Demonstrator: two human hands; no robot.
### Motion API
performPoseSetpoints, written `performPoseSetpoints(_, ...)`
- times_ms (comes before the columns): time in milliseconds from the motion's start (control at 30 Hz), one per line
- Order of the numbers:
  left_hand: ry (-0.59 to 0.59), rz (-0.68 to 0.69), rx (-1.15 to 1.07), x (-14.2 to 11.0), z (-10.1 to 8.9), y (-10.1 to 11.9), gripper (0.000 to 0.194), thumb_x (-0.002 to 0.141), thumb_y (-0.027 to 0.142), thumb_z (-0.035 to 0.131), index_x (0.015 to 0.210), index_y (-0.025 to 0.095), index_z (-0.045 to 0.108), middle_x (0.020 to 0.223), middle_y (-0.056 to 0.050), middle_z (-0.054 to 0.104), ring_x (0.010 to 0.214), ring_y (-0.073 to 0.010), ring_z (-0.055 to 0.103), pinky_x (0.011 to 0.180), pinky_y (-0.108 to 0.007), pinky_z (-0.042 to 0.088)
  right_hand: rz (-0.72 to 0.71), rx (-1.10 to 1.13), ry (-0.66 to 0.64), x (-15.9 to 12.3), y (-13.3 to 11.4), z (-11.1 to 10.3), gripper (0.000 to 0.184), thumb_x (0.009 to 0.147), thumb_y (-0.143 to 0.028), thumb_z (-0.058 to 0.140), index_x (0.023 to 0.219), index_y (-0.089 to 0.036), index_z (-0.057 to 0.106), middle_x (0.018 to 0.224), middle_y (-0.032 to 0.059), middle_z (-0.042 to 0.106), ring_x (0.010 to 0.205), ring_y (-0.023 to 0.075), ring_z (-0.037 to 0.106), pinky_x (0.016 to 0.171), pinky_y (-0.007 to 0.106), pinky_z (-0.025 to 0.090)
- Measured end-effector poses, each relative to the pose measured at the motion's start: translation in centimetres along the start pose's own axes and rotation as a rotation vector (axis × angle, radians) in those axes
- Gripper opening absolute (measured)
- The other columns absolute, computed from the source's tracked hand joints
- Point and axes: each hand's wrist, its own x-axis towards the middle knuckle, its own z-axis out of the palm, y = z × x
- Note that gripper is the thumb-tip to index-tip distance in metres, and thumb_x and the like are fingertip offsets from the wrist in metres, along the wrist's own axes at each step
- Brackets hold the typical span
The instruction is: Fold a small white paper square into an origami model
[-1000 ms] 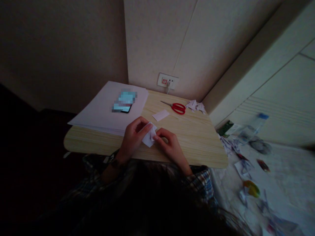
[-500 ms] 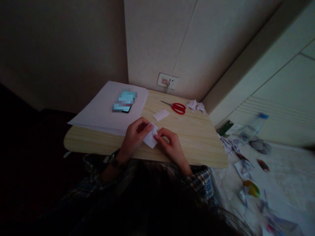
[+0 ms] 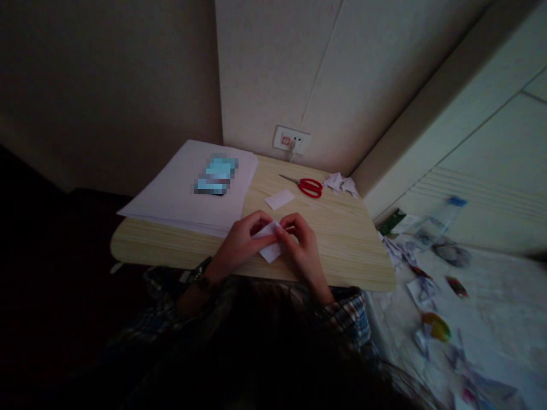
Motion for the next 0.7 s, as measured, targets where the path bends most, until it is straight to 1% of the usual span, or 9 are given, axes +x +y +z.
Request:
performPoseSetpoints(67,-0.018,-0.007,-0.021,0.0,0.08,-0.06,0.025,0.066,0.026,0.074,0.079,0.018,0.054,0.075,0.003,0.062,0.075,-0.0154,0.062,0.067,-0.024,0.047,-0.012,0.003,-0.004,-0.01,0.04,-0.02,0.01,0.082,-0.03,0.061,0.077,-0.022,0.057,0.076,-0.0009,0.058,0.074,0.0154,0.056,0.07,0.028,0.045)
performPoseSetpoints(233,-0.067,-0.037,-0.025,-0.11,0.12,0.03,0.03,0.065,0.023,0.075,0.079,0.02,0.049,0.069,0.005,0.062,0.067,-0.0143,0.062,0.059,-0.022,0.046,-0.045,-0.035,0.005,-0.13,-0.11,-0.29,0.012,0.083,-0.026,0.059,0.072,-0.021,0.056,0.069,-0.0023,0.055,0.069,0.0143,0.053,0.066,0.028,0.042)
performPoseSetpoints(333,-0.097,-0.036,-0.015,-0.19,0.17,-0.01,0.032,0.065,0.024,0.076,0.081,0.021,0.049,0.07,0.004,0.063,0.068,-0.0153,0.063,0.059,-0.023,0.046,-0.074,-0.056,0.015,-0.21,-0.34,-0.42,0.015,0.082,-0.024,0.057,0.068,-0.021,0.054,0.068,-0.0026,0.053,0.068,0.0141,0.051,0.065,0.028,0.04)
performPoseSetpoints(500,-0.095,-0.021,-0.014,-0.19,0.22,-0.01,0.034,0.065,0.024,0.074,0.084,0.022,0.046,0.071,0.004,0.061,0.068,-0.0157,0.063,0.058,-0.023,0.047,-0.058,-0.046,0.073,-0.19,-0.27,-0.4,0.018,0.081,-0.025,0.058,0.065,-0.02,0.051,0.064,-0.0035,0.05,0.065,0.0135,0.048,0.063,0.027,0.038)
performPoseSetpoints(567,-0.083,0.004,-0.017,-0.17,0.19,0.14,0.034,0.065,0.024,0.074,0.084,0.022,0.045,0.072,0.005,0.059,0.067,-0.0144,0.061,0.058,-0.023,0.047,-0.039,-0.028,0.121,-0.12,-0.03,-0.38,0.018,0.082,-0.026,0.058,0.066,-0.02,0.05,0.064,-0.0042,0.048,0.063,0.0128,0.047,0.06,0.026,0.037)
performPoseSetpoints(700,-0.053,0.104,0.015,-0.14,0.13,0.46,0.029,0.065,0.02,0.074,0.08,0.02,0.05,0.078,0.004,0.058,0.076,-0.0142,0.061,0.068,-0.024,0.05,-0.008,0.01,0.204,0.03,0.39,-0.46,0.019,0.082,-0.028,0.057,0.066,-0.02,0.05,0.062,-0.005,0.046,0.06,0.0118,0.046,0.057,0.026,0.036)
